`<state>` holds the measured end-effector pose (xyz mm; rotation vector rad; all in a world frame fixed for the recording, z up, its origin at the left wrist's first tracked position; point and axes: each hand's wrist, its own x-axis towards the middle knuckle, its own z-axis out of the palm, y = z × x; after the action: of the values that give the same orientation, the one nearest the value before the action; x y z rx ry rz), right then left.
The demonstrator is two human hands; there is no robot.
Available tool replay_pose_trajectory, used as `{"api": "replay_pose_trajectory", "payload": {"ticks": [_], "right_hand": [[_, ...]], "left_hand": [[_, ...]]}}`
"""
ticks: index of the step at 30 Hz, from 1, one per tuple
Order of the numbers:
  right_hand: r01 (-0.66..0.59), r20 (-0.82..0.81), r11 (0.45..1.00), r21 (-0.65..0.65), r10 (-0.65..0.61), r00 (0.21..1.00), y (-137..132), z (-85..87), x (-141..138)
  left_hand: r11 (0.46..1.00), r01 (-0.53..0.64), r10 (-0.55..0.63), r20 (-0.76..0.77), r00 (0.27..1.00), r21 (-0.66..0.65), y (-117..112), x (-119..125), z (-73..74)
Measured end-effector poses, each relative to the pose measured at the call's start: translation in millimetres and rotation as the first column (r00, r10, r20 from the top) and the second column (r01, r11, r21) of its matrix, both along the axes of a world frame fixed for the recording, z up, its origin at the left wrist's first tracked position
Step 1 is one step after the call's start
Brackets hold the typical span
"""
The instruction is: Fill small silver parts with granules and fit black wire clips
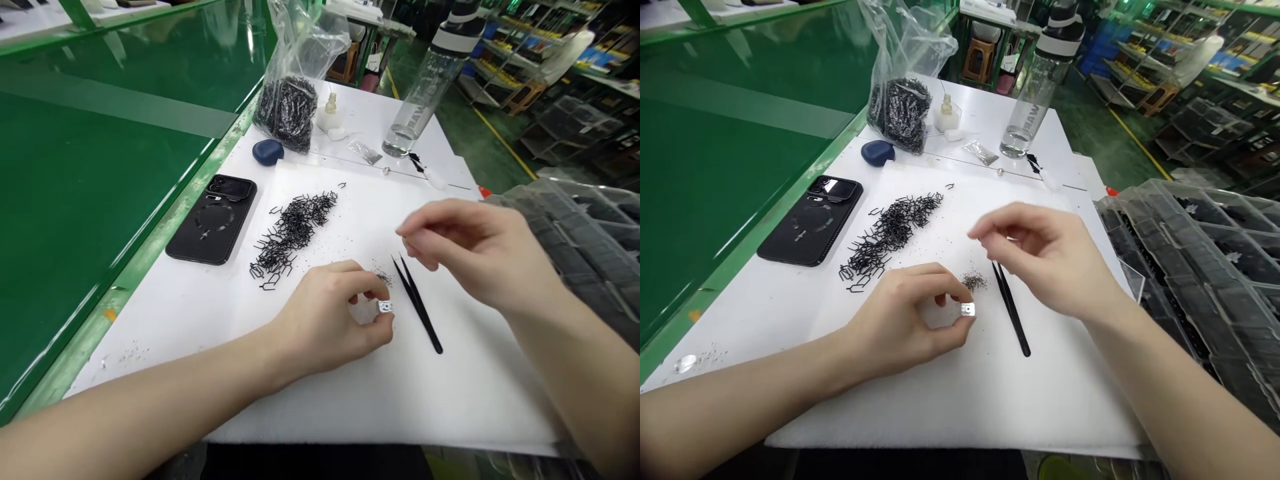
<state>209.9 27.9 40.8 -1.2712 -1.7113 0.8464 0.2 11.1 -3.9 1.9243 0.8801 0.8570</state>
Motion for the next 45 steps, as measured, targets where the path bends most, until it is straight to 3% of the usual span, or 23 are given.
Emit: {"api": "replay_pose_trajectory", "payload": {"ticks": [4,9,13,17,20,25,28,32,34,39,42,45], "right_hand": [[-0.044,-0.254,0.995,-0.09,0.02,0.967,-19.3,-19.8,13.1],[-0.116,-0.373,0.992,-0.055,0.087,0.924,-23.4,-31.0,8.2],[-0.137,-0.411,0.99,-0.03,0.112,0.905,-23.3,-31.0,5.7],[-0.118,-0.418,0.993,-0.006,0.104,0.903,-24.7,-31.7,6.0],[-0.1,-0.377,0.994,0.048,0.11,0.92,-27.8,-33.2,5.1],[0.063,-0.277,0.982,0.179,-0.011,0.961,-33.5,-34.3,2.3],[0.1,-0.149,0.938,0.332,-0.053,0.987,-34.7,-30.7,2.7],[0.007,0.097,0.845,0.536,-0.069,0.993,-36.7,-25.3,4.1],[0.009,0.11,0.839,0.545,-0.082,0.99,-38.9,-24.9,2.5],[0.192,0.054,0.883,0.429,-0.237,0.97,-45.9,-23.0,-4.8],[0.156,0.166,0.928,0.339,-0.222,0.961,-49.7,-18.1,-3.1],[0.106,0.299,0.936,0.335,-0.212,0.93,-53.0,-17.5,1.3]], "left_hand": [[0.996,-0.045,0.048,0.034,0.998,-0.076,0.9,-1.6,7.2],[0.965,-0.037,0.076,0.145,0.986,-0.259,4.0,-0.4,14.7],[0.883,0.032,0.108,0.271,0.957,-0.468,8.1,-0.6,16.2],[0.77,0.176,0.113,0.403,0.908,-0.614,12.8,-2.5,13.4],[0.708,0.252,0.097,0.444,0.891,-0.659,15.3,-3.8,11.2],[0.7,0.234,0.101,0.418,0.903,-0.675,17.0,-5.4,9.2],[0.704,0.22,0.103,0.403,0.909,-0.675,17.6,-4.8,8.8],[0.675,0.233,0.113,0.41,0.905,-0.7,18.2,-3.8,9.2],[0.656,0.238,0.126,0.414,0.901,-0.716,18.5,-3.7,9.6],[0.644,0.234,0.136,0.41,0.902,-0.728,19.6,-3.1,10.1],[0.661,0.211,0.137,0.392,0.91,-0.72,19.8,-3.2,9.3],[0.687,0.183,0.118,0.356,0.927,-0.704,19.5,-3.8,8.4]]}}
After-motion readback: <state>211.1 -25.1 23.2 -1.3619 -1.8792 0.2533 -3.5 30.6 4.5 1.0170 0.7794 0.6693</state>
